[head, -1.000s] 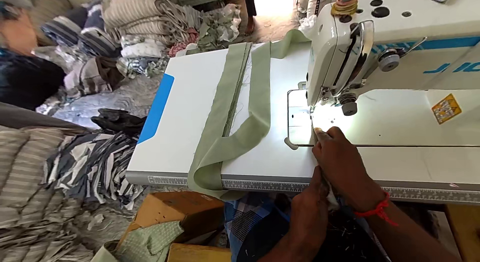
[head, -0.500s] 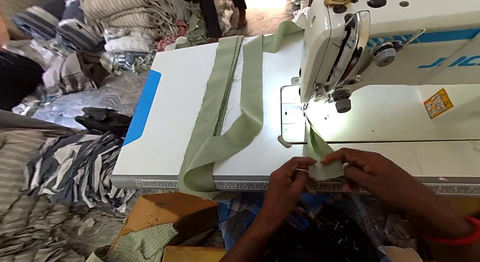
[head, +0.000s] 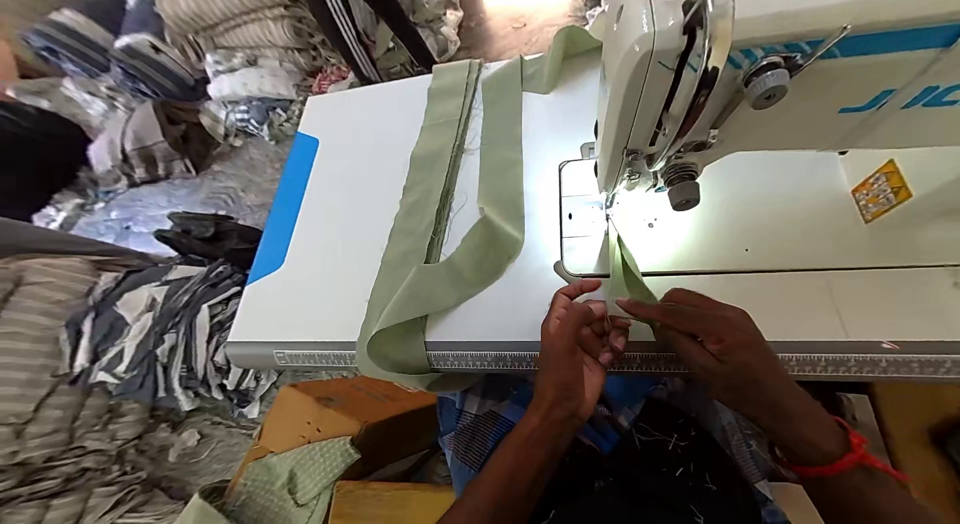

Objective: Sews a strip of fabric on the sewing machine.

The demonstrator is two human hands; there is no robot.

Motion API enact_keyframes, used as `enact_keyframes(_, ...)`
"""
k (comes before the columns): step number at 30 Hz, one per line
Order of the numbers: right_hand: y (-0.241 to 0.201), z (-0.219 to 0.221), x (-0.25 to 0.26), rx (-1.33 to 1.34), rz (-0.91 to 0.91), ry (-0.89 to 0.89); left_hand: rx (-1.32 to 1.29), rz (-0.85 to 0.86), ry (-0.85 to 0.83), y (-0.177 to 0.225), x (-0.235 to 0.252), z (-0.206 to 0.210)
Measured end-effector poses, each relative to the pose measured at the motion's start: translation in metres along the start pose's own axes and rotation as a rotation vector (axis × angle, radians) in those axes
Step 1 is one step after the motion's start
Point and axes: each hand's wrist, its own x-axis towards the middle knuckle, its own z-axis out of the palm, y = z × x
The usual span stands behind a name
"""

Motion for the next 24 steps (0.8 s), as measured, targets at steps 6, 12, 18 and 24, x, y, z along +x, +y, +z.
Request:
enact_keyframes(6, -0.002, -0.018, 0.0, 0.018, 0.156, -0.101, 0.368, -0.066, -0.065, 0.016, 0.002, 0.005)
enact_keyframes(12, -0.035, -0.023, 0.005, 0.181, 0.643, -0.027, 0.386, -0.073, -0.179, 0.018, 0.001, 0.007)
enact_keyframes(18, -0.026, 0.005, -0.014, -0.264, 0.146, 0.157, 0.333, -0.16, -0.07, 0.016, -0.005, 0.013)
enact_keyframes(24, -0.035, 0.015, -0.015, -0.24, 0.266, 0.162, 0.617, 0.001, -0.054, 0.01, -0.012, 0.012)
